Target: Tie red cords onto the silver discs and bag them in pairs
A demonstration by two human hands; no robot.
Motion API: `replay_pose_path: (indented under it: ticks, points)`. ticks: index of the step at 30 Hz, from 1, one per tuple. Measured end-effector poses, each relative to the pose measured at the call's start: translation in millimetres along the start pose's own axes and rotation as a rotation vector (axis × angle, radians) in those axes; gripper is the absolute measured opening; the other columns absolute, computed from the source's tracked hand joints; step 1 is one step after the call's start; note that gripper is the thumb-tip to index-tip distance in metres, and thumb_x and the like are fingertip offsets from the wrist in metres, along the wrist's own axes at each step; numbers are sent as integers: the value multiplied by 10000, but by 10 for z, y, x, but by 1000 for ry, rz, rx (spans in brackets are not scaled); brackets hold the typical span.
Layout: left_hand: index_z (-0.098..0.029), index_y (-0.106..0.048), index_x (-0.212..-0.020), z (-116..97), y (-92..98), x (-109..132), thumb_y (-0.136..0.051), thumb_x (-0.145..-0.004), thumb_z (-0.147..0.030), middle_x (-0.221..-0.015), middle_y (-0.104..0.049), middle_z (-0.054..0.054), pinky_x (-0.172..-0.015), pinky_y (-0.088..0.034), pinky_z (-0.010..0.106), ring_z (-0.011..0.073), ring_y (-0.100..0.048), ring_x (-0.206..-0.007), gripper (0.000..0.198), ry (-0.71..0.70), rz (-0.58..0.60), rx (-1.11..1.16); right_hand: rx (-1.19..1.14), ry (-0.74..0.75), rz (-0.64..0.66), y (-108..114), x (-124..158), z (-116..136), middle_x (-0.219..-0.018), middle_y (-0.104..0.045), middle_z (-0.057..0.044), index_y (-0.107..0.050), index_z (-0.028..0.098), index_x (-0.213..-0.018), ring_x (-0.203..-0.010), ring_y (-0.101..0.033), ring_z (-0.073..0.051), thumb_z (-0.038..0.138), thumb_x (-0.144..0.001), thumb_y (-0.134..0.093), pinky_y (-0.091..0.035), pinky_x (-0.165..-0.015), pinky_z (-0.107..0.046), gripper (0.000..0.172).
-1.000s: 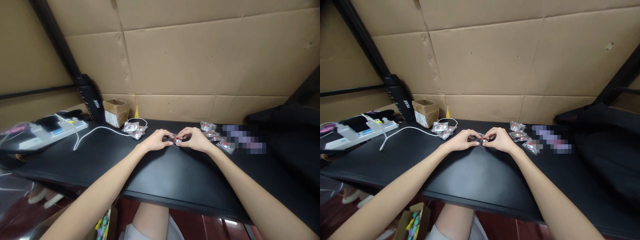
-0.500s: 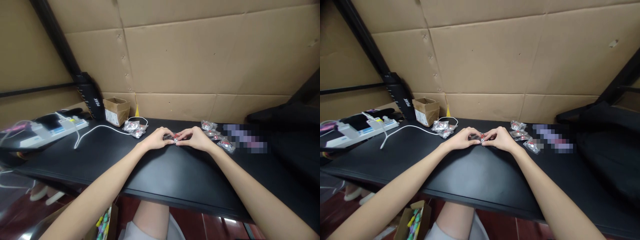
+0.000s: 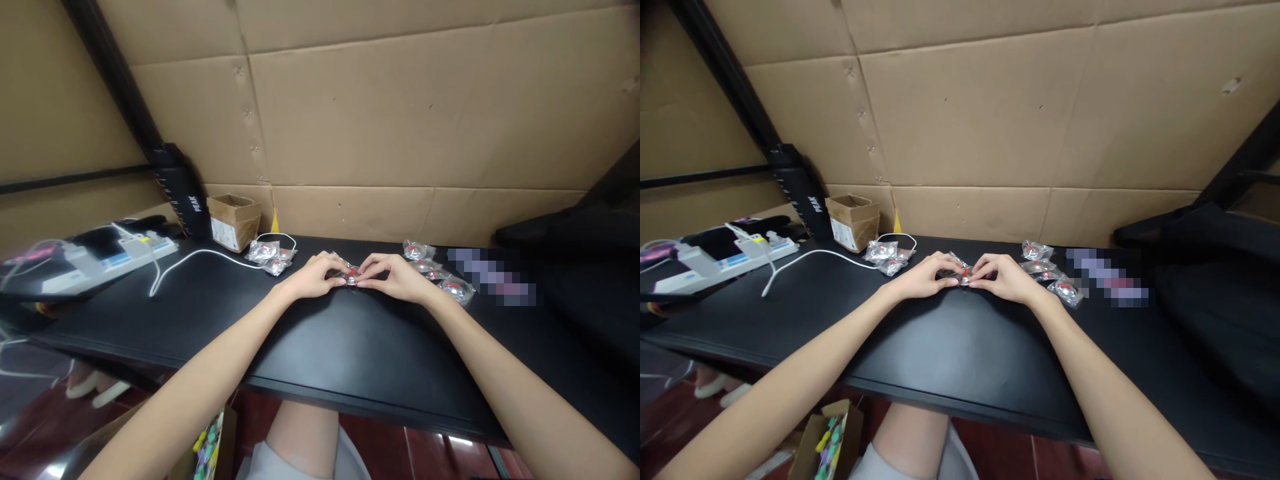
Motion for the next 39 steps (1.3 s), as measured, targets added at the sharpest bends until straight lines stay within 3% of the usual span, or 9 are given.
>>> replay_pose_path:
  ticks: [4, 8, 11, 14, 18, 22, 26, 31, 39]
  points:
    - [-311, -751, -1210, 50, 4, 25, -697, -954, -307, -1396, -658, 56, -1143, -342, 527, 301, -492, -1351, 262, 79, 3, -76, 76, 17, -73, 28, -2, 9, -983, -717, -62, -862, 298, -945, -874, -692, -213, 460, -890, -787, -551, -836, -366, 187]
    - [-329, -713, -1271, 40, -31, 26, -544, -1004, -197, -1438, -614, 50, -1155, -301, 537, 292, -454, -1372, 342, 93, 49, -82, 135, -17, -152, 48, -5, -32, -980, -677, -55, -826, 259, -871, -866, -663, -208, 495, -842, -826, -532, -829, -365, 238]
    - [-326, -684, -1313, 39, -57, 16, -457, -1028, -190, -1386, -611, 65, -1140, -326, 508, 274, -483, -1327, 389, 100, 77, -70, 205, -100, -246, 93, 12, -135, -1028, -671, -63, -758, 229, -938, -890, -651, -220, 558, -742, -885, -527, -800, -359, 404]
    - [-315, -689, -1309, 32, -52, 12, -419, -1077, -335, -1309, -627, 73, -1141, -333, 503, 266, -523, -1286, 357, 117, 69, -54, 243, -186, -260, 75, 24, -251, -990, -697, -66, -688, 212, -967, -850, -643, -221, 631, -690, -883, -519, -746, -346, 539]
    - [-280, -695, -1306, -12, -25, 9, -506, -1054, -477, -1272, -653, 81, -1175, -324, 498, 266, -569, -1274, 372, 104, 28, -26, 214, -248, -225, 30, 19, -306, -822, -716, -35, -681, 210, -893, -708, -625, -187, 669, -727, -830, -478, -635, -307, 511]
    - [-261, -686, -1317, -25, -23, 1, -574, -1029, -439, -1287, -671, 92, -1130, -409, 436, 259, -606, -1263, 356, 74, 14, 6, 114, -265, -178, -2, 2, -287, -705, -721, -15, -738, 205, -831, -612, -621, -160, 624, -746, -834, -466, -587, -284, 438]
    - [-269, -693, -1291, -23, -17, 0, -582, -1025, -357, -1308, -685, 74, -1115, -436, 410, 252, -617, -1273, 301, 55, 0, -3, 19, -279, -162, 9, 5, -292, -747, -769, -39, -799, 207, -837, -665, -681, -187, 577, -727, -866, -520, -618, -297, 391]
    - [-276, -694, -1305, -27, -7, -3, -587, -1028, -392, -1292, -699, 65, -1118, -432, 396, 240, -632, -1248, 319, 38, -19, -13, 28, -300, -217, 44, 16, -333, -719, -771, -43, -815, 214, -777, -649, -682, -198, 531, -684, -912, -528, -617, -312, 343]
    - [-290, -688, -1318, 50, 23, 11, -534, -1054, -389, -1345, -672, 71, -1139, -375, 449, 263, -579, -1301, 321, 70, -3, -96, -179, -366, -231, -115, -5, -504, -810, -810, -77, -845, 212, -845, -785, -770, -266, 495, -684, -919, -610, -741, -365, 334]
Point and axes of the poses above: each hand's wrist, its own x-axis away from the middle knuckle, its own y-axis out of the back of the hand, z = x × y, the point moved 10 cm from there along -x, towards the middle knuckle
